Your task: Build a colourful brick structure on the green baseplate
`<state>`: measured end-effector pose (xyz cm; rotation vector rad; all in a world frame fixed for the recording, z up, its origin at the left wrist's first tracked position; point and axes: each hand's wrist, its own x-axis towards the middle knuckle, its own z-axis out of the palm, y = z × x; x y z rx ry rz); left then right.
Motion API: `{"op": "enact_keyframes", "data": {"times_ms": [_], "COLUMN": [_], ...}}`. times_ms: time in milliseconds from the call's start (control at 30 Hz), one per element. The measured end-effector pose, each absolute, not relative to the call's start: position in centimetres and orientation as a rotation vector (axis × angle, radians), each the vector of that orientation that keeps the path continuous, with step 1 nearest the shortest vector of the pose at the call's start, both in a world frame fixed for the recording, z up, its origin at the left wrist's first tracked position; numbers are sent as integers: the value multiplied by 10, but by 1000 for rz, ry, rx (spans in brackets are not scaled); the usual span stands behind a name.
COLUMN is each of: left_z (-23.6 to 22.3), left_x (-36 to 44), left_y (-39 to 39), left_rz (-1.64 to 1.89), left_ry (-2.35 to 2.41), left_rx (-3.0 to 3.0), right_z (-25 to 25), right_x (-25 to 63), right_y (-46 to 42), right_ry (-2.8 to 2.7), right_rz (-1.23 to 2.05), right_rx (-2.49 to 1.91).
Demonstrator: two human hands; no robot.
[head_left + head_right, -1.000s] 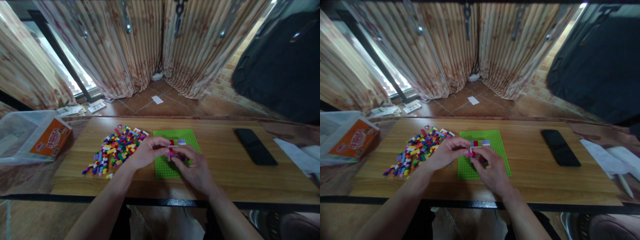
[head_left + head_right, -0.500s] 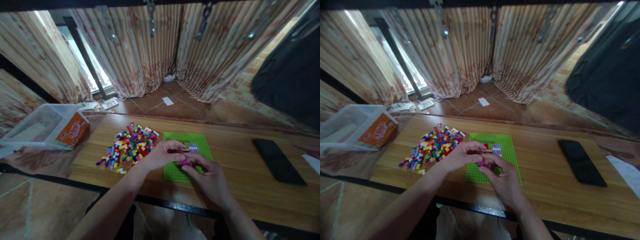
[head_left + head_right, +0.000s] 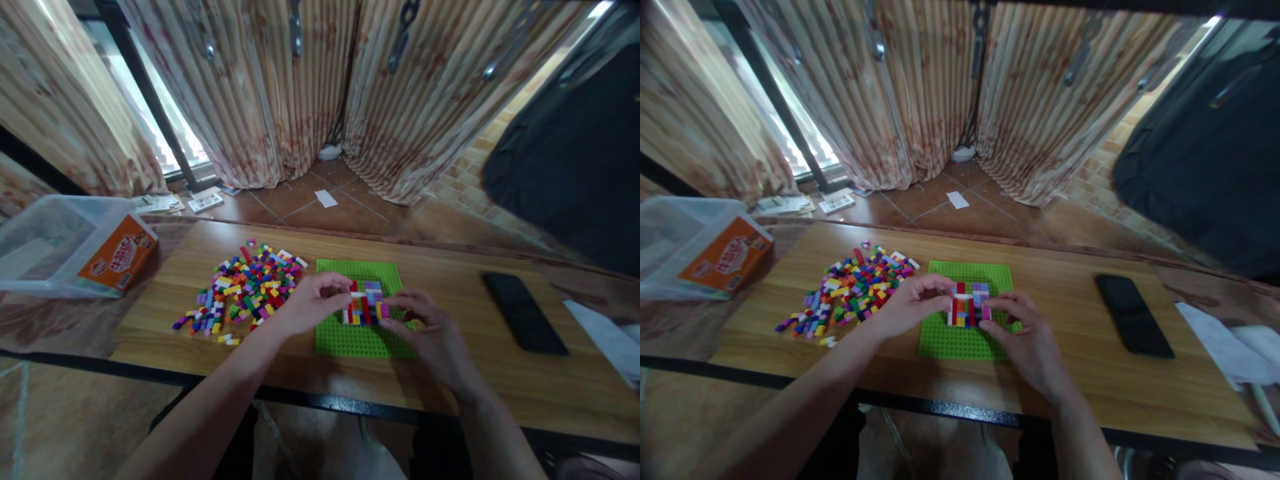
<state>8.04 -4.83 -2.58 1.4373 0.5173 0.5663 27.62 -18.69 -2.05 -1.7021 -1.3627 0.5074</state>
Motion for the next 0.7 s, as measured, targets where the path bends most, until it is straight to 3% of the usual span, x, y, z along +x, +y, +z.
{"op": "enact_keyframes", "data": {"times_ms": [700], "left_z": [-33], "left_x": [80], "left_y": [-43], "left_rz": [537], "left_ry": [505], "left_rx": [1434], "right_z": [-36], "right_x": [274], "right_y": [-178], "right_ry": [-1334], "right_rz": [625], "right_rx": [-1770]}}
